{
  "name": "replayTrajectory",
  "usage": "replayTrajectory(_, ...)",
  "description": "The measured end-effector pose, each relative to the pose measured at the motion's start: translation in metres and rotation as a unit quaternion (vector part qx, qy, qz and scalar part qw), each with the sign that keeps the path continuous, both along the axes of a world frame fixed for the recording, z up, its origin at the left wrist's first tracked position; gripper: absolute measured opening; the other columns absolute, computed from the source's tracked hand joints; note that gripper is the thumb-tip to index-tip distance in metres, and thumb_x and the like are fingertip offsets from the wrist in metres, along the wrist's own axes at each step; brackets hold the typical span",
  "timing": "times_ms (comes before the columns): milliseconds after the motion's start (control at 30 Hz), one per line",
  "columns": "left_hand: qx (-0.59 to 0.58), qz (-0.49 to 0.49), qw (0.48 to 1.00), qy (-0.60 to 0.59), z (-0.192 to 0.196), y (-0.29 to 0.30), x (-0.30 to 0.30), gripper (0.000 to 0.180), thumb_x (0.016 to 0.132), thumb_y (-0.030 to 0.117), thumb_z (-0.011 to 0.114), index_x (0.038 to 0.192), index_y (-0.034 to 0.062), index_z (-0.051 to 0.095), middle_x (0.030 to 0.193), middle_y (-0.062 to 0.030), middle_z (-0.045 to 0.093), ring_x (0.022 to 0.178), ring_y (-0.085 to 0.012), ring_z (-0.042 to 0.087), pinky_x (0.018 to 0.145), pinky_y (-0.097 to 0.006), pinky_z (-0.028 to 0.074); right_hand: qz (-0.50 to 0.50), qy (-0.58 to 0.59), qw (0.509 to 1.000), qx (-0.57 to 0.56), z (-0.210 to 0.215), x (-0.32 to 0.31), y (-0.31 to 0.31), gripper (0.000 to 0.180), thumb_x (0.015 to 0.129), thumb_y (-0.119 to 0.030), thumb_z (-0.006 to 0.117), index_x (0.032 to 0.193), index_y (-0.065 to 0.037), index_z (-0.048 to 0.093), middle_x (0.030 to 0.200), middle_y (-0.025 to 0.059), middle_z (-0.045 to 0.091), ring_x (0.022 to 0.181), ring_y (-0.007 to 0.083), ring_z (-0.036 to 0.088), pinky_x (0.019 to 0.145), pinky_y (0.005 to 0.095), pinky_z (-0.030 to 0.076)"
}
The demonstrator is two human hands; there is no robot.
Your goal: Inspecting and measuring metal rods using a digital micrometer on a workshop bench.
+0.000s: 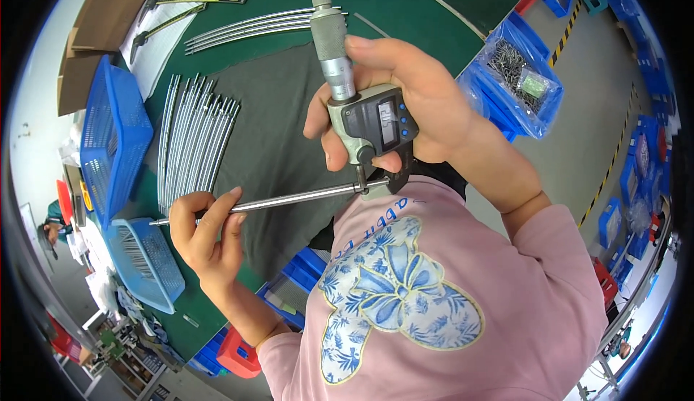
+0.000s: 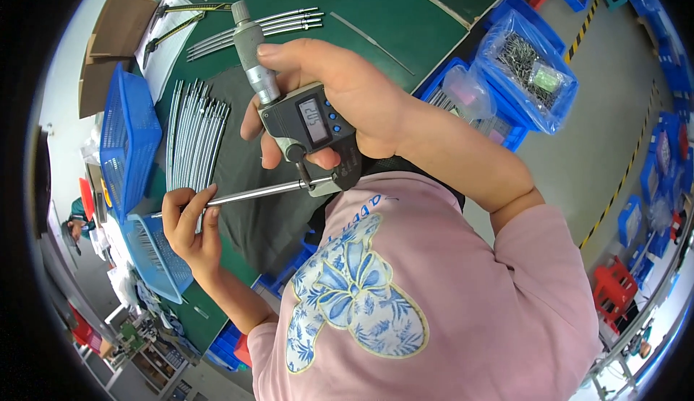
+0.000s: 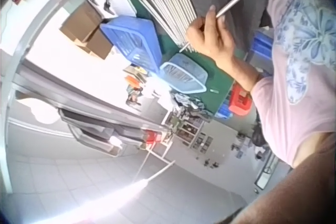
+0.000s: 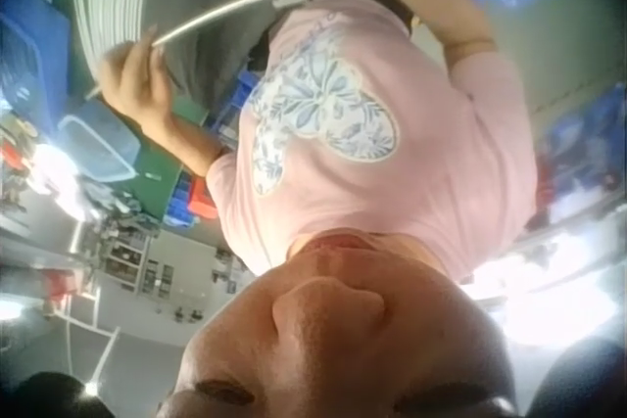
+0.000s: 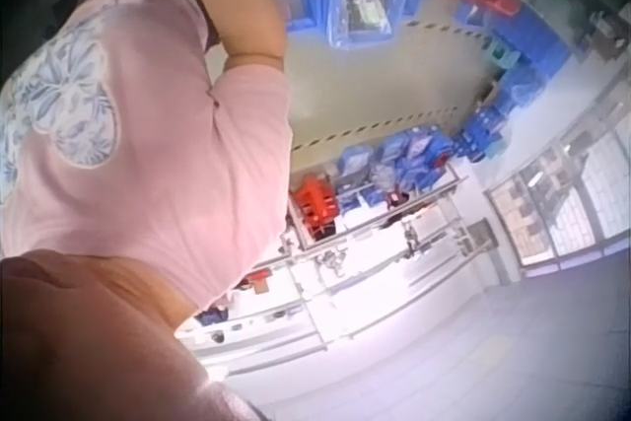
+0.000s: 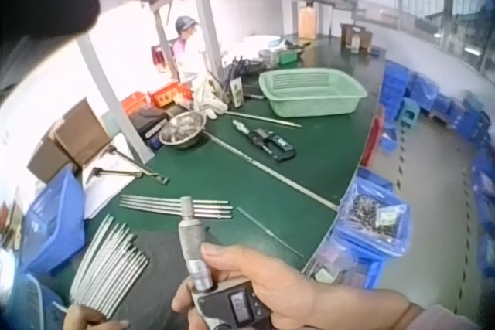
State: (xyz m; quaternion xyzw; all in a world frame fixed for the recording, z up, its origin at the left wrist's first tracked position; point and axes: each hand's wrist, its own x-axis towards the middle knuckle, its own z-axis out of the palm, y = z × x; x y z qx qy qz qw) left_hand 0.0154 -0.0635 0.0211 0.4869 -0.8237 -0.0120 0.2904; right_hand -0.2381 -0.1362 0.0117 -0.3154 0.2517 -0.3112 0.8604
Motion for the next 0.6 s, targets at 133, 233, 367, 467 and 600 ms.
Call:
replayTrajectory(133,0.01,0.005,1.0,0.007,-0.0005,0.0012,-0.0005,0.027,0.058,0.015,0.067,0.082,0.0052,0.065,0.065,-0.0052,0.045,0.059,-0.0167,0.043,0.052,-0.027,0.032,0.006,-0.005,1.0,-0.008,-0.0031,-0.0001,-0.0003,0.064,0.083,-0.048,0.029,0.086,0.011,0.056,0.066,0.0209,0.059,0.033,0.0138,0.048,0.032,0.0191,0.038)
replayTrajectory(233,0.008,0.0,1.0,0.005,0.0001,0.0007,-0.0001,0.027,0.058,0.015,0.067,0.082,0.005,0.065,0.065,-0.0052,0.045,0.06,-0.0167,0.043,0.052,-0.027,0.032,0.008,-0.011,1.0,-0.012,-0.0038,-0.0001,-0.0001,0.066,0.084,-0.049,0.027,0.086,0.011,0.056,0.066,0.0205,0.059,0.033,0.0133,0.048,0.031,0.0188,0.038)
replayTrajectory(367,0.009,0.005,1.0,-0.005,0.0015,0.0021,0.001,0.027,0.058,0.015,0.067,0.083,0.0049,0.065,0.066,-0.0052,0.046,0.06,-0.0168,0.043,0.052,-0.027,0.032,0.009,-0.009,1.0,-0.006,-0.002,-0.0003,0.001,0.063,0.085,-0.048,0.028,0.086,0.009,0.056,0.065,0.0183,0.059,0.034,0.0116,0.046,0.031,0.0188,0.036)
replayTrajectory(467,0.009,0.005,1.0,-0.012,0.0019,0.0017,0.0007,0.026,0.059,0.015,0.067,0.083,0.0048,0.065,0.066,-0.0051,0.046,0.06,-0.0168,0.043,0.052,-0.027,0.032,0.005,-0.026,1.0,0.012,-0.002,-0.0015,0.0016,0.059,0.086,-0.045,0.028,0.086,0.007,0.057,0.065,0.0166,0.06,0.034,0.0104,0.045,0.032,0.0188,0.035)
replayTrajectory(600,0.014,0.004,1.0,0.0,0.0016,0.0023,0.0006,0.026,0.059,0.016,0.067,0.082,0.0048,0.065,0.066,-0.0051,0.046,0.06,-0.0168,0.043,0.052,-0.027,0.032,0.007,-0.049,0.999,0.001,-0.0047,-0.0019,0.0008,0.06,0.086,-0.046,0.03,0.086,0.007,0.056,0.066,0.017,0.06,0.035,0.011,0.046,0.031,0.019,0.035)
